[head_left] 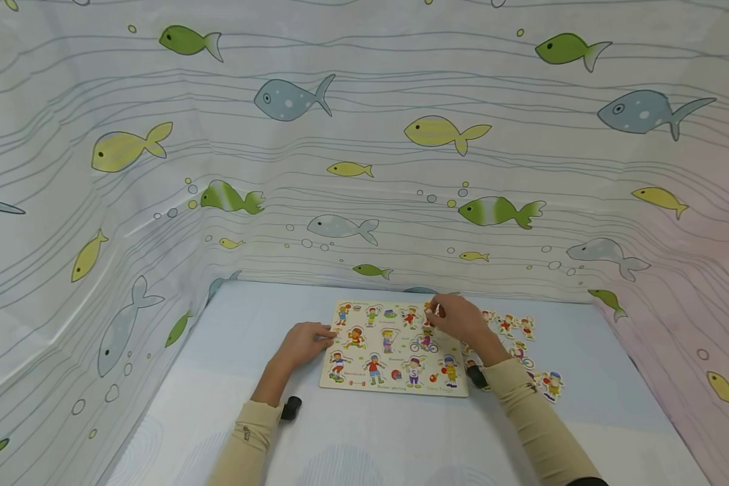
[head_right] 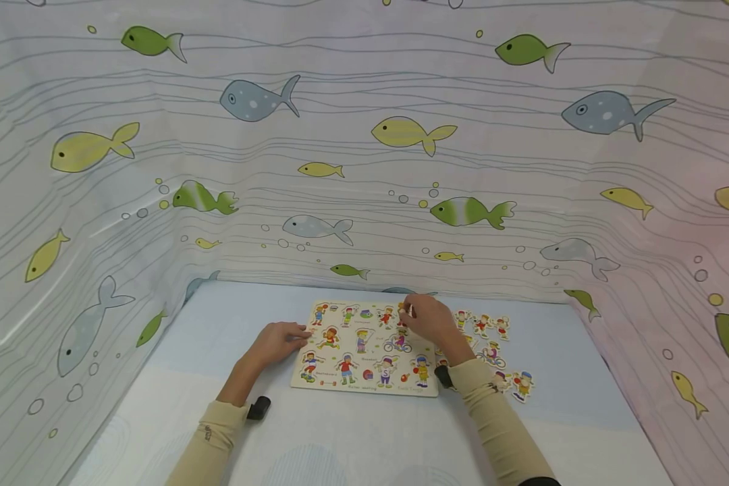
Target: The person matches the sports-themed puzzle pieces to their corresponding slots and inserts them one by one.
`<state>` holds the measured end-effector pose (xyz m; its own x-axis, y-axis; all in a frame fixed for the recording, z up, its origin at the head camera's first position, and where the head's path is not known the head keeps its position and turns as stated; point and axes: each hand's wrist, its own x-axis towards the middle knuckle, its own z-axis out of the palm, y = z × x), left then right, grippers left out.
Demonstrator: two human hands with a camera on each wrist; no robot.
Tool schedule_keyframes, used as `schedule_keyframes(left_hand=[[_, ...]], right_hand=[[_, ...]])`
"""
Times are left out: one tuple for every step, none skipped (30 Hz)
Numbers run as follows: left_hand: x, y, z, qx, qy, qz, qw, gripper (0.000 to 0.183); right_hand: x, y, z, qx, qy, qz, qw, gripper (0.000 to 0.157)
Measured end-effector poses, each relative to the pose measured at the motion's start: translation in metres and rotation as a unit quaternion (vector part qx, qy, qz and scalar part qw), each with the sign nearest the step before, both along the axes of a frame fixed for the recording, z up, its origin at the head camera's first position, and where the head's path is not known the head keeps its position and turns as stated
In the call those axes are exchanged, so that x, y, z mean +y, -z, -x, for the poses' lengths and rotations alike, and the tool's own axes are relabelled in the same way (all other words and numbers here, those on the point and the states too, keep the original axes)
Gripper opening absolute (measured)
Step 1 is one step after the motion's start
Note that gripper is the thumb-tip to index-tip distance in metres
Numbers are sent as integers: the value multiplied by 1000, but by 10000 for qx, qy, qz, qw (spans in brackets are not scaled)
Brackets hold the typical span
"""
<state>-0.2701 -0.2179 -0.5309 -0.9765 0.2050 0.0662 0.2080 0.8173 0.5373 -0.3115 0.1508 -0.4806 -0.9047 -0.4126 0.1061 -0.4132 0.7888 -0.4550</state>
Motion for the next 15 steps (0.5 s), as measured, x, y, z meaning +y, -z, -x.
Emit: schedule_keyframes(left_hand=[[0, 0, 0, -7, 4, -12, 10000, 19], [0, 0, 0, -16, 11, -29, 10000, 19], [0, -1, 0, -14, 22, -32, 10000, 19], [0, 0, 0, -16, 27, -36, 10000, 20], [-1, 0, 0, -18, 32, -42, 10000, 20], [-1, 0, 0, -12, 49, -26, 10000, 20], [-1, 0, 0, -29, 44, -22, 10000, 20], [-1, 1, 0, -47, 35, -27, 10000, 20], [-1, 1, 0, -56, 27, -27, 10000, 20], [-2, 1, 1, -51, 30, -27, 10000, 20], [-2, 1, 1, -62, 13, -30, 10000, 19], [-2, 1, 1, -79, 1, -45, 10000, 19], [-2, 1, 1, -95, -7, -71, 9999, 19], [-2, 1, 1, -90, -3, -91, 9999, 19], [-2, 1, 1, -85, 2, -106, 9999, 19]], right_hand=[[-2, 1, 0, 8, -4, -25, 10000, 15], [-4, 1, 0, 6, -8, -17, 10000, 14], [-7, 1, -1, 8, -10, -9, 10000, 14], [-9, 1, -1, 5, -6, -4, 10000, 13], [-11, 1, -1, 4, -3, -10, 10000, 13], [-14, 1, -2, 0, -1, 0, 10000, 12], [-16, 1, -2, -6, -6, 3, 10000, 12], [-18, 1, -2, -17, -24, 17, 10000, 12], [-21, 1, -2, -27, -43, 15, 10000, 12], [-24, 2, -2, -29, -65, 7, 10000, 12], [-26, 2, -2, -32, -83, 4, 10000, 12], [-29, 3, -2, -43, -80, -1, 10000, 12], [-32, 3, -2, -42, -91, -6, 9999, 12], [-34, 3, -2, -33, -104, 2, 9999, 12], [-36, 4, -2, -25, -108, 4, 9999, 12]])
